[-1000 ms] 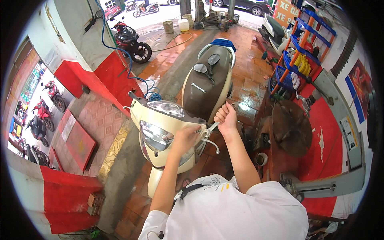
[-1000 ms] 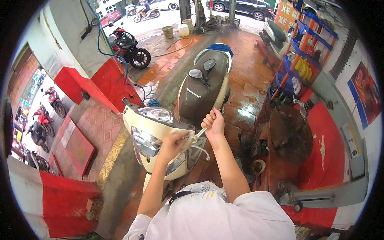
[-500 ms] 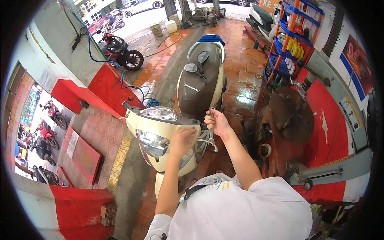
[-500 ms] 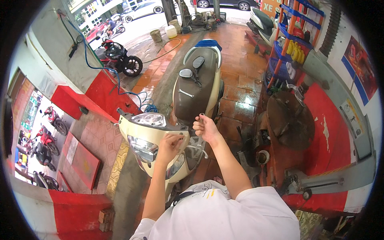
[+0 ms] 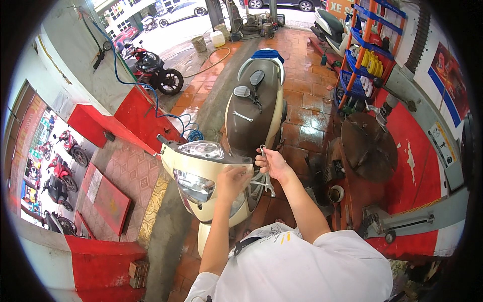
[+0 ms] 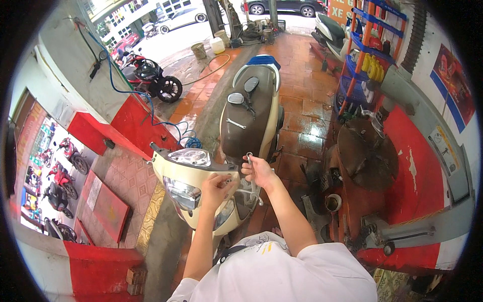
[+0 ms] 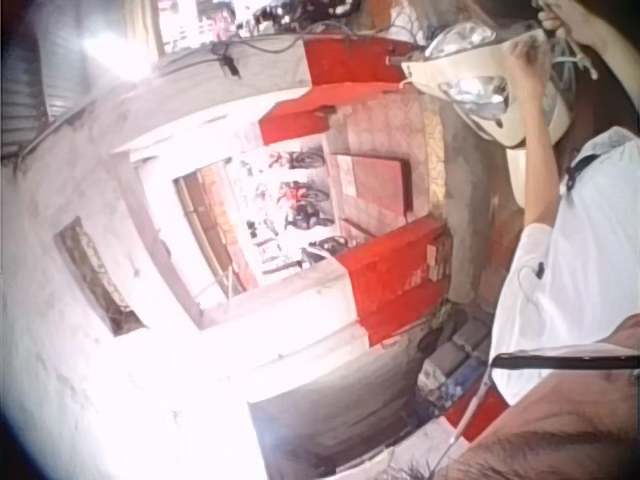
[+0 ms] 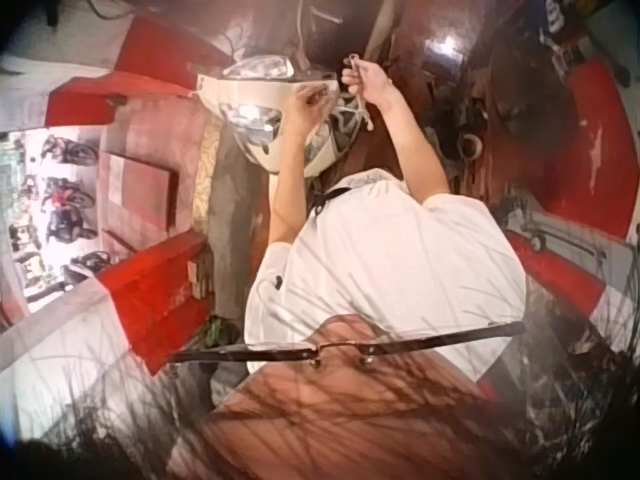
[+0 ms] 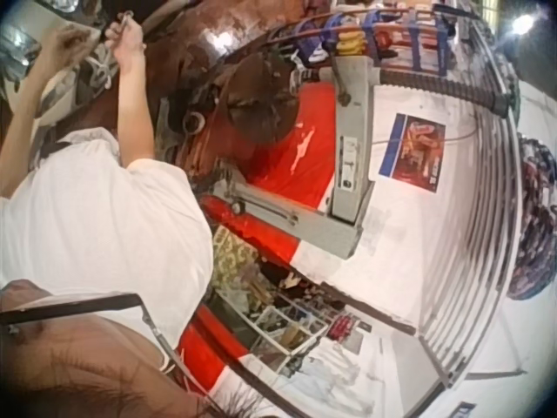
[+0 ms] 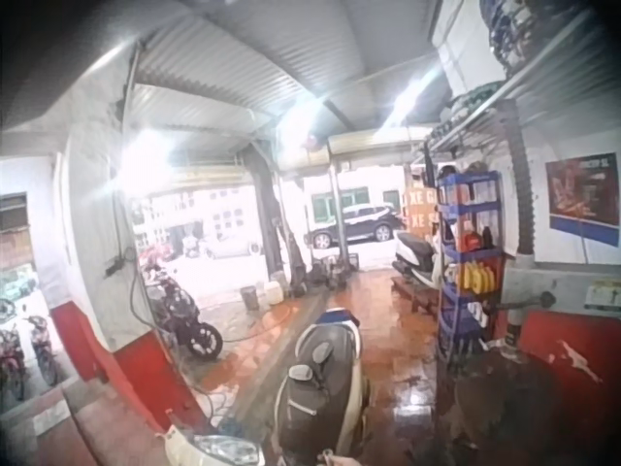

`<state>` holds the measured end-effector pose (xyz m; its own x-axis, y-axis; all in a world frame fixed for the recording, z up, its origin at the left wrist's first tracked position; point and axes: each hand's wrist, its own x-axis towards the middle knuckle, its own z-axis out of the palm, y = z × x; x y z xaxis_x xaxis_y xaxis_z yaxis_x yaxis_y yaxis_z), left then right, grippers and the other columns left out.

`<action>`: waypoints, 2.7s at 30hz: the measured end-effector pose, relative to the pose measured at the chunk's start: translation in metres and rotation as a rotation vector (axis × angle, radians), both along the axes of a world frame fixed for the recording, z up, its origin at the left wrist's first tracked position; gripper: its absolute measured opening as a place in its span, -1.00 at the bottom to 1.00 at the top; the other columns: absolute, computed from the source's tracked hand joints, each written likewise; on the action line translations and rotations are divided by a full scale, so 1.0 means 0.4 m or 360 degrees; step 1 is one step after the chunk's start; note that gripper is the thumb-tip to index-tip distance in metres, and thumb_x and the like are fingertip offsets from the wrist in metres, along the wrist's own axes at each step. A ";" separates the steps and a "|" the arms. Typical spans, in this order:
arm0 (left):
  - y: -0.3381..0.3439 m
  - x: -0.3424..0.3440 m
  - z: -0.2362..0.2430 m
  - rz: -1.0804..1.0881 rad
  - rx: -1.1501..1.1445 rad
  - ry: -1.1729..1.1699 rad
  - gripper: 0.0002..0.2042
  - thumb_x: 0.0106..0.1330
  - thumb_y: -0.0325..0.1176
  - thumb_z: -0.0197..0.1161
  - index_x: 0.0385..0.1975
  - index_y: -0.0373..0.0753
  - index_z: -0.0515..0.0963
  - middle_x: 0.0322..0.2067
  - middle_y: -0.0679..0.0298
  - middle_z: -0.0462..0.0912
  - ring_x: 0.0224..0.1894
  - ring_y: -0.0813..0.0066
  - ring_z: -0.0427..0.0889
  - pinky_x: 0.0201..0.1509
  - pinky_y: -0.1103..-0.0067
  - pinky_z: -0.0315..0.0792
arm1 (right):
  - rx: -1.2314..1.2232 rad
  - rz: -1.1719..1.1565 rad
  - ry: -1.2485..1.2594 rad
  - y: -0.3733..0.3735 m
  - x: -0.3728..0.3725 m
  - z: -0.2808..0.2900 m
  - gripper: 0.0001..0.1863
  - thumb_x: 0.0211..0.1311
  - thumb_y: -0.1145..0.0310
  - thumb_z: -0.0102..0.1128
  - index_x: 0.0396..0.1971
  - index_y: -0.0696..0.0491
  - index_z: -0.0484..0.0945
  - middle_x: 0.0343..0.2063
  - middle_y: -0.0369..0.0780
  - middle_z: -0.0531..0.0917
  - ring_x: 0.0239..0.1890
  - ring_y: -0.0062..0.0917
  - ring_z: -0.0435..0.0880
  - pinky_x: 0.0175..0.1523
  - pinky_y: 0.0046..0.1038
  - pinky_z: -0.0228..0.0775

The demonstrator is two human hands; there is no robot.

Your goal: The person uses a wrench to loosen and remove a side mirror from a scooter, then works on securing components on the right handlebar area.

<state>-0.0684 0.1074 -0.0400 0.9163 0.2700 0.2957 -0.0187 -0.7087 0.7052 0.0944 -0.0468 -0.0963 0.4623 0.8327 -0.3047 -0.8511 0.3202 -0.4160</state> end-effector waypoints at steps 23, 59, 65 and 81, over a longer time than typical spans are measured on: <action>0.002 -0.015 -0.033 0.0066 -0.0336 -0.0094 -0.72 0.05 -0.58 0.44 -0.20 -0.27 0.66 -0.26 0.19 0.68 -0.35 0.41 0.63 -0.25 0.56 0.53 | -0.0404 0.0314 -0.0963 -0.045 -0.130 0.080 -0.69 0.55 0.22 -0.06 -0.22 0.10 0.60 -0.65 -0.49 0.26 -0.62 -0.77 0.18 -0.54 -0.64 0.02; 0.030 -0.037 -0.036 0.0039 -0.0581 -0.0178 -0.65 0.10 -0.53 0.44 -0.07 -0.26 0.66 -0.22 0.12 0.75 -0.26 0.43 0.74 -0.11 0.54 0.62 | -0.0988 0.0568 -0.1144 0.035 -0.200 0.105 -0.46 0.51 -0.08 -0.10 -0.59 0.01 0.37 -0.75 -0.50 0.19 -0.76 -0.79 0.10 -0.65 -0.63 -0.11; 0.026 -0.035 -0.024 0.0033 -0.0570 -0.0137 -0.66 0.10 -0.49 0.45 -0.07 -0.27 0.65 -0.25 0.13 0.74 -0.28 0.40 0.75 -0.11 0.53 0.62 | -0.1156 0.0936 -0.1400 0.033 -0.119 0.118 -0.44 0.48 -0.10 -0.04 -0.60 0.03 0.44 -0.72 -0.44 0.35 -0.74 -0.76 0.20 -0.65 -0.62 -0.02; 0.014 -0.028 -0.038 0.0047 -0.0323 -0.0344 -0.69 0.09 -0.43 0.48 -0.14 -0.25 0.67 -0.36 0.16 0.69 -0.44 0.40 0.61 -0.31 0.51 0.52 | -0.1189 0.1879 -0.1870 0.084 0.016 0.196 -0.14 0.26 -0.42 -0.01 -0.42 0.24 0.73 -0.65 -0.29 0.56 -0.60 -0.60 0.50 -0.45 -0.54 0.36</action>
<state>-0.0795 0.1128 -0.0551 0.8291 0.3688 0.4203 -0.1653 -0.5563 0.8144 0.1007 -0.0131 -0.0178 0.0248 0.7019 -0.7119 0.3385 -0.6759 -0.6546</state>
